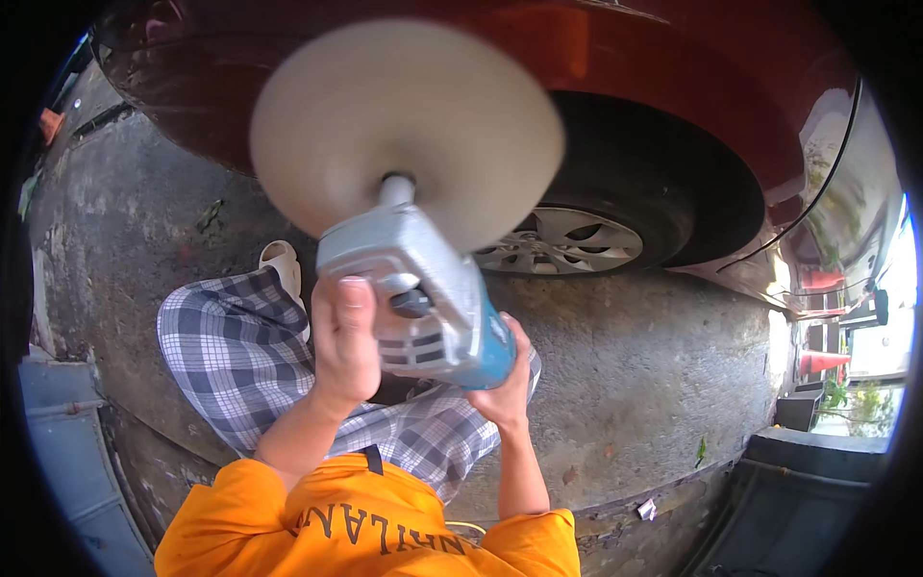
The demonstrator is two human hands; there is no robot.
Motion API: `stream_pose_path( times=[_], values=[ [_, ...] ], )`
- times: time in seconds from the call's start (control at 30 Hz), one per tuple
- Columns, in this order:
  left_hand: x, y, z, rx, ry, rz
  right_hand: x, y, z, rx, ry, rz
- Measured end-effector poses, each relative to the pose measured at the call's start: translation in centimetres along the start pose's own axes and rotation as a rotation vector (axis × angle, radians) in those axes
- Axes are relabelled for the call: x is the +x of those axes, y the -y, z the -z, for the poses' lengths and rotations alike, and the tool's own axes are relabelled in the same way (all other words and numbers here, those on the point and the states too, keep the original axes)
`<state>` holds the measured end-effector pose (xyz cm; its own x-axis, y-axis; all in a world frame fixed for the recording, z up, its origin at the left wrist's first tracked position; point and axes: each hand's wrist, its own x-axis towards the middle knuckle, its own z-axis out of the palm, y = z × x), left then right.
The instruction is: The person uses a power polisher to buff the red exterior surface of a car, moving the tool across a scratched area and touching the surface with their hand.
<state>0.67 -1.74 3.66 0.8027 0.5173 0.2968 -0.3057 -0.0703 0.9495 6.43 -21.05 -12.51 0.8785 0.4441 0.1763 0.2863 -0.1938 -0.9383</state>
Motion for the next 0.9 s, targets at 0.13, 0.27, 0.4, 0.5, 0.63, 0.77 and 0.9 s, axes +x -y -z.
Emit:
stream_pose_path(
  times=[0.13, 0.27, 0.4, 0.5, 0.63, 0.77, 0.9],
  values=[
    [-2.8, 5.2, 3.8, -0.158, -0.202, 0.131, 0.5, 1.4, -1.7, -0.126, 0.128, -0.033],
    [-3.9, 8.4, 6.2, -0.224, -0.298, 0.131, 0.5, 1.4, -2.3, -0.177, 0.233, -0.117],
    [-2.5, 3.7, 3.7, -0.231, -0.062, 0.069, 0.1, 3.3, -1.6, -0.21, 0.029, 0.074],
    [-0.4, -0.1, 1.0, -0.126, 0.03, 0.001, -0.3, 2.1, -0.2, -0.095, -0.101, 0.141],
    [-0.8, 0.7, 0.8, -0.252, 0.002, 0.035, -0.1, 2.5, 0.4, -0.086, -0.068, 0.117],
    [-2.7, 8.3, 4.1, -0.501, -0.278, 0.239, 0.7, 0.9, -0.6, -0.346, 0.058, 0.007],
    [-2.9, 16.4, 8.5, -0.732, -0.545, 0.282, 2.6, 1.5, -3.8, -0.565, 0.149, 0.064]
  ],
)
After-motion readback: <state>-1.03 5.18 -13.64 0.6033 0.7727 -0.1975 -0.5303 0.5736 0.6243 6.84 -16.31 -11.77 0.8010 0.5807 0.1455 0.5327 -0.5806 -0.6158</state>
